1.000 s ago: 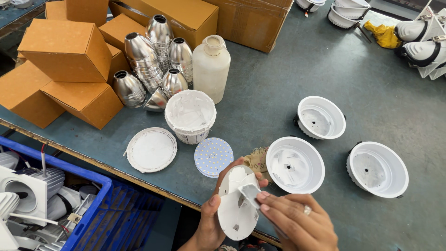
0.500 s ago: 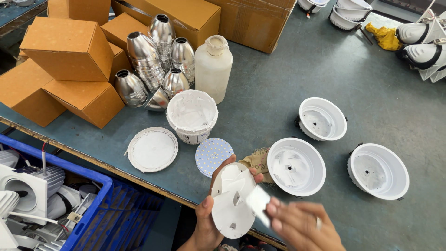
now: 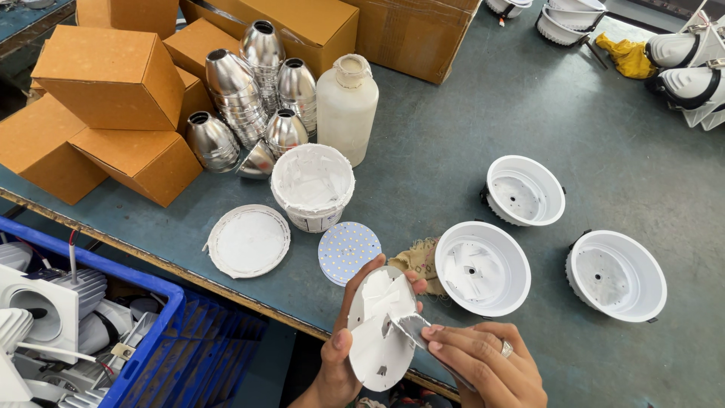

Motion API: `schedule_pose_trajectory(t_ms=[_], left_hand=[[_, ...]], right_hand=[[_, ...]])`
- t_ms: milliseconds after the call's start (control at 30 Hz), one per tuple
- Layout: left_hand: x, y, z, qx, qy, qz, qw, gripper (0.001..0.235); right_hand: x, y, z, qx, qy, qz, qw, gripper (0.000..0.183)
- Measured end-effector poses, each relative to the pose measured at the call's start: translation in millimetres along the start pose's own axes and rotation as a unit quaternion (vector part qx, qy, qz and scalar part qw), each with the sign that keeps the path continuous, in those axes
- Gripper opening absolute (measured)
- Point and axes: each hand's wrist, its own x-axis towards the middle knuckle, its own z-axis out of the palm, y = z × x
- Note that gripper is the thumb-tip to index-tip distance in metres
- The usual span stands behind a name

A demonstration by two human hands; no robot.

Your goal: The person applies a white paste to the interior of white plastic bowls and the back of circular LED modules using a small metal spatula. They scoop the paste from a container, spread it evenly on the surfaces, and place the treated items on the table.

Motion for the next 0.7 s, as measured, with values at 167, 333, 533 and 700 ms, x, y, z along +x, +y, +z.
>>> schedule_pose_trajectory(t_ms=[167,333,533,700], left_hand=[[1,1,1,0.01,-0.003,0.009,1.0,0.114],[1,3,2,0.014,0.001,0.011,1.0,0.114],[-1,0,6,0.009,-0.006,-0.007,1.0,0.115],[-1,0,3,0.021,-0.008,0.018,1.0,0.115]], right_hand=[[-12,4,-2,0.007,-0.018,-0.038,0.999,0.02],[-3,5,-10,-0.008,-0.056,-0.079,0.995,0.021],[11,-8,-5,-0.01,0.015,0.002,1.0,0.021],[4,-9,6,-0.025,0.0,-0.048,0.999,0.02]])
